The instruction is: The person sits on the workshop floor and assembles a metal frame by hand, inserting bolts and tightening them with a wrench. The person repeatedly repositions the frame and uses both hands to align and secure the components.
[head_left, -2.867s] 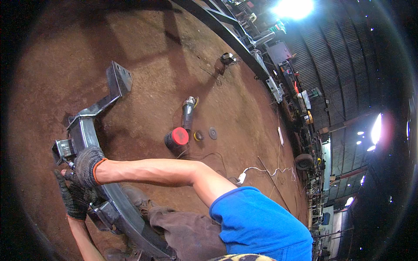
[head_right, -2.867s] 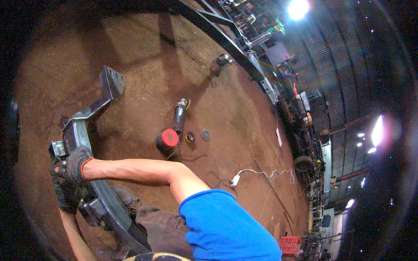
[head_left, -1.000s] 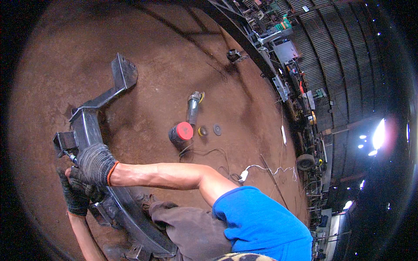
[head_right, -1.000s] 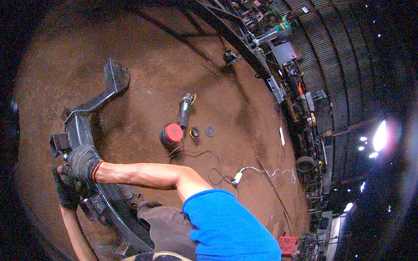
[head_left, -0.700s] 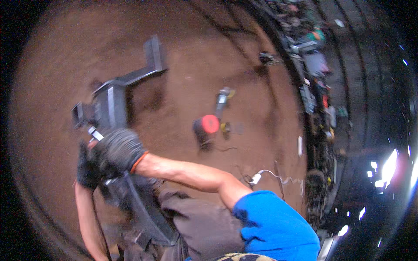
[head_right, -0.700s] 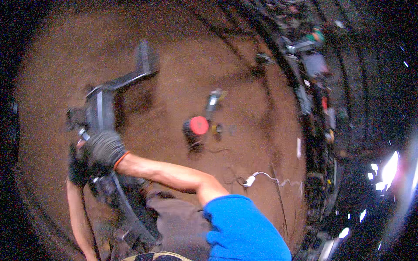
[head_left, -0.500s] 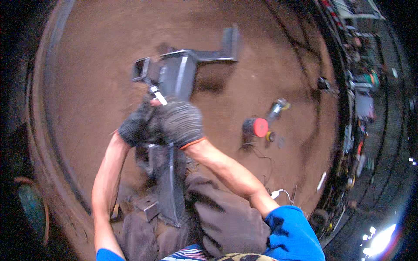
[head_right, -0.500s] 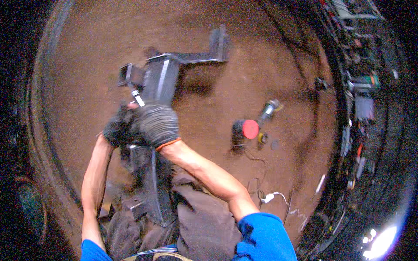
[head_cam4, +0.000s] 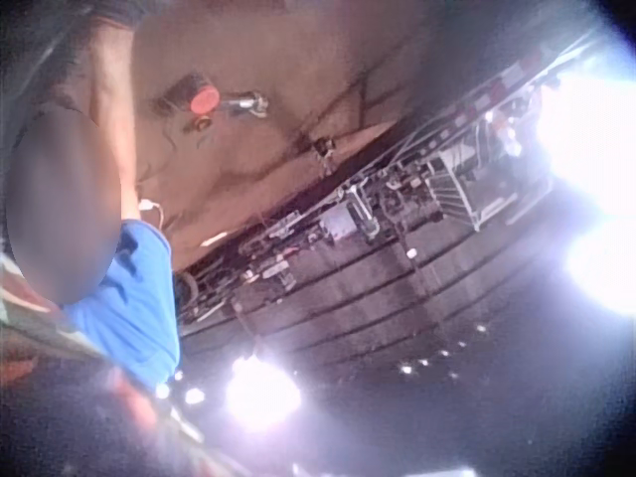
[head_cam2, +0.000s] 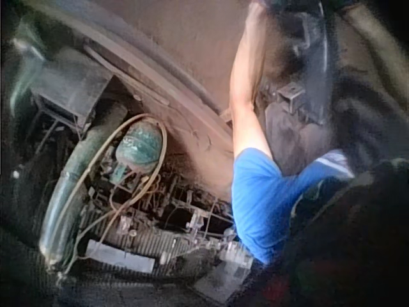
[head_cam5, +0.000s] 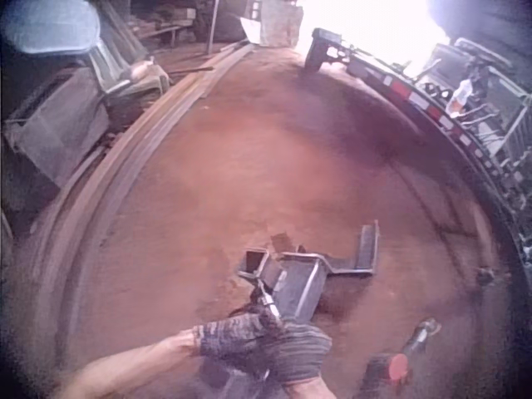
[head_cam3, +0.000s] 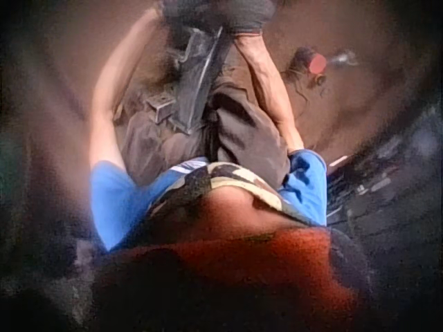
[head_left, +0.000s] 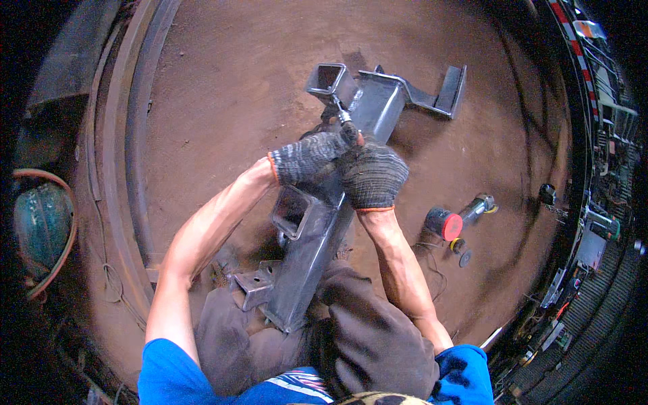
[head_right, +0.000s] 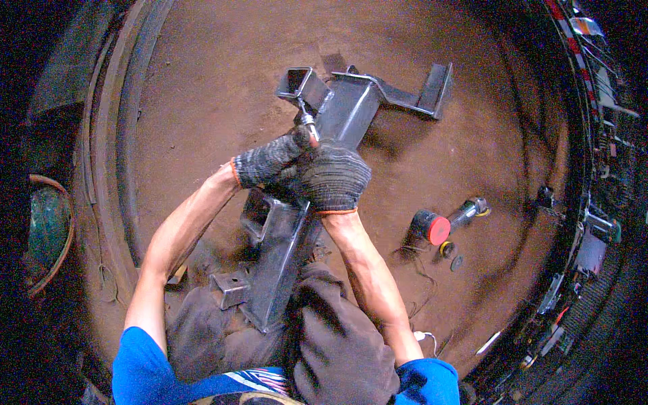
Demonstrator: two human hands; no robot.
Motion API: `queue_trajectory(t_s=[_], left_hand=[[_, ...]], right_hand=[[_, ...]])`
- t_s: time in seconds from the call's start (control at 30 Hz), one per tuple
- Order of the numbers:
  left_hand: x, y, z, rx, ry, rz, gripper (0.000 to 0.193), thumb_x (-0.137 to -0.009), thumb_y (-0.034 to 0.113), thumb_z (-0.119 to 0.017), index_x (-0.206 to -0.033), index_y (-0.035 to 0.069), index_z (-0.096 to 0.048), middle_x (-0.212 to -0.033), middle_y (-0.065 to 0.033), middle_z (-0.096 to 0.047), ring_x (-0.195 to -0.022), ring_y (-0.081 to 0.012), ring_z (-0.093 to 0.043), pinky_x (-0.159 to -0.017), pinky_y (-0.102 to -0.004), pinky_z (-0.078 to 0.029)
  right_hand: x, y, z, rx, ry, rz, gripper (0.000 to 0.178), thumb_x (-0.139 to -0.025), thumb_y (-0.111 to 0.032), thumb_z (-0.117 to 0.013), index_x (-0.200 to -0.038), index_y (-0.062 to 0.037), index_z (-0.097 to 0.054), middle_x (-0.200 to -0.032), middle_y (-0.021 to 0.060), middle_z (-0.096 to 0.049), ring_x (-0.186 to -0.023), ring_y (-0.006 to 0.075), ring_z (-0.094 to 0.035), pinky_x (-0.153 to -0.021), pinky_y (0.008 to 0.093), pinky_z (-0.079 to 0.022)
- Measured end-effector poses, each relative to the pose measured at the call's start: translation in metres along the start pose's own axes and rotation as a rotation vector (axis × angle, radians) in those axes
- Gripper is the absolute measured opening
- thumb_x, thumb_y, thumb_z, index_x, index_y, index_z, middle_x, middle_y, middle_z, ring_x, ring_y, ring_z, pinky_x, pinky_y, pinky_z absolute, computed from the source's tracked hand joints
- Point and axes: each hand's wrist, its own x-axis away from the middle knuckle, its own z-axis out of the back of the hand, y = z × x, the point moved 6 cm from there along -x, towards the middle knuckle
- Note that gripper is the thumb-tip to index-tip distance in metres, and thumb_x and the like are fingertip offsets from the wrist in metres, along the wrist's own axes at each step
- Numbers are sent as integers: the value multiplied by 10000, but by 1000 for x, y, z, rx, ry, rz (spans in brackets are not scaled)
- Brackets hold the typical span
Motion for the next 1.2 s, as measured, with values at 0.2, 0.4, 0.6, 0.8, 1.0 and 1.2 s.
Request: queue_trajectory(t_s=[0.2,0.4,0.6,0.8,1.0,1.2], left_hand=[[-1,9,-5,-264,-16,-253,425,-871,346,-588,-1219,115,-506,-1140,-31,-538,-1065,-162,-496,-946,-317,-421],[-3,16,-3,-259,-1,-268,366,-973,464,-493,-1150,153,-569,-1105,27,-572,-1029,-83,-510,-919,-290,-445],[-9,38,-26,263,19,434,463,-955,511,-492,-1211,135,-575,-1137,-1,-605,-1024,-120,-552,-923,-312,-466],[-1,68,-10,-483,-106,426,561,-928,549,-514,-1186,59,-610,-1078,-116,-667,-1002,-144,-602,-872,-340,-490],[47,60,22,-542,169,149,423,-823,328,-729,-1102,31,-614,-987,-96,-678,-920,-150,-621,-819,-334,-507],[30,45,9,-435,180,85,530,-738,325,-794,-1132,33,-591,-1033,-85,-678,-945,-169,-629,-833,-348,-512]], right_hand=[[4,6,-11,133,11,-56,337,-902,-295,-511,-675,-78,-634,-577,158,-582,-535,353,-578,-490,465,-405],[8,8,-17,139,67,-68,261,-842,-318,-576,-736,-88,-639,-565,139,-579,-514,330,-578,-454,453,-394],[4,10,-8,9,30,-311,283,-870,-281,-533,-724,-63,-638,-598,176,-583,-597,374,-606,-545,479,-453],[3,24,1,-13,59,60,262,-861,-294,-587,-1064,-134,-634,-1010,156,-624,-888,316,-619,-708,413,-504],[-3,1,30,347,324,1247,419,-741,-276,-711,-1119,-127,-613,-1273,94,-505,-1153,256,-503,-1044,472,-376],[-41,-14,19,373,-322,1515,261,-818,-148,-597,-1068,-72,-611,-1077,86,-610,-1051,238,-583,-956,377,-449]])
